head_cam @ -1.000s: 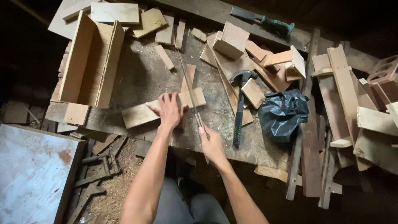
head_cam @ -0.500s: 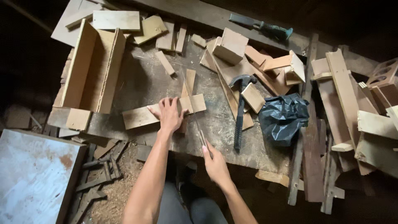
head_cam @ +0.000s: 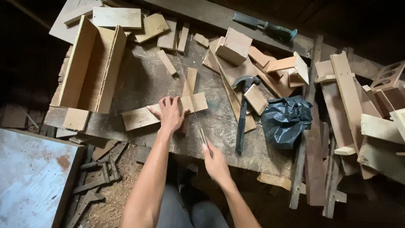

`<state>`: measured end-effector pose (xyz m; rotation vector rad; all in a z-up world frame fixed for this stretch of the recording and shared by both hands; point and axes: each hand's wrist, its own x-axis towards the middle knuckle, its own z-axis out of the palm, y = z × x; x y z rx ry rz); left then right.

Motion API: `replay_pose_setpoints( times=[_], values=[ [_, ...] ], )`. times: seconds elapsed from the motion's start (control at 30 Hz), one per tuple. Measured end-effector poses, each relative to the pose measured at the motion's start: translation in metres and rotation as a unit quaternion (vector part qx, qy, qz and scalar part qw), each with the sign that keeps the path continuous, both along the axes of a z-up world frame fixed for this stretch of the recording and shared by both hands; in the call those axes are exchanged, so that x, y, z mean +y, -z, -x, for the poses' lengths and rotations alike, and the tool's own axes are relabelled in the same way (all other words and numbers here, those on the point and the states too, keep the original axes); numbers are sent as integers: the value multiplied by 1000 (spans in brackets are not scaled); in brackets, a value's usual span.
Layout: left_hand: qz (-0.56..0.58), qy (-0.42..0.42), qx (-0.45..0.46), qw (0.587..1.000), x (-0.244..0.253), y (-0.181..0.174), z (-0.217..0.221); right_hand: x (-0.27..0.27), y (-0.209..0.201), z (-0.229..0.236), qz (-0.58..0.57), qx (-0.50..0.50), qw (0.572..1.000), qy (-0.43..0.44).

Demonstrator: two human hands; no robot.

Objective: The person saws a small wooden plank on a cluttered workbench, then uses a hammer to drive nails into the plank. The person handles the plank and nails by hand while working among scattered wood pieces and tools.

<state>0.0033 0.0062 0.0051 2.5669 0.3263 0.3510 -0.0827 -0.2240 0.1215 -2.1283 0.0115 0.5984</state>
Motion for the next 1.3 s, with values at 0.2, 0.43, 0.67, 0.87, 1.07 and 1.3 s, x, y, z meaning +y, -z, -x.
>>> replay_pose_setpoints(
  times=[0.2, 0.43, 0.67, 0.87, 1.07, 1.3],
  values=[
    [0, -8, 46, 999, 0, -17, -2, -1, -2, 2, -104, -107, 989, -21],
    [0, -8, 33, 999, -4, -16, 2, 0, -1, -7, -27, 18, 999, 7],
    [6, 4, 5, 1000, 3, -10, -5, 0, 7, -15, -58, -85, 995, -19],
    [2, -19, 33, 999, -5, -10, -3, 4, 11, -11, -89, -72, 993, -4],
    [-4, -14, 47, 999, -3, -21, -1, 3, 2, -9, 40, 100, 994, 33],
    [2, -18, 38, 999, -1, -14, -4, 7, 17, -3, -34, 3, 999, 42]
  ],
)
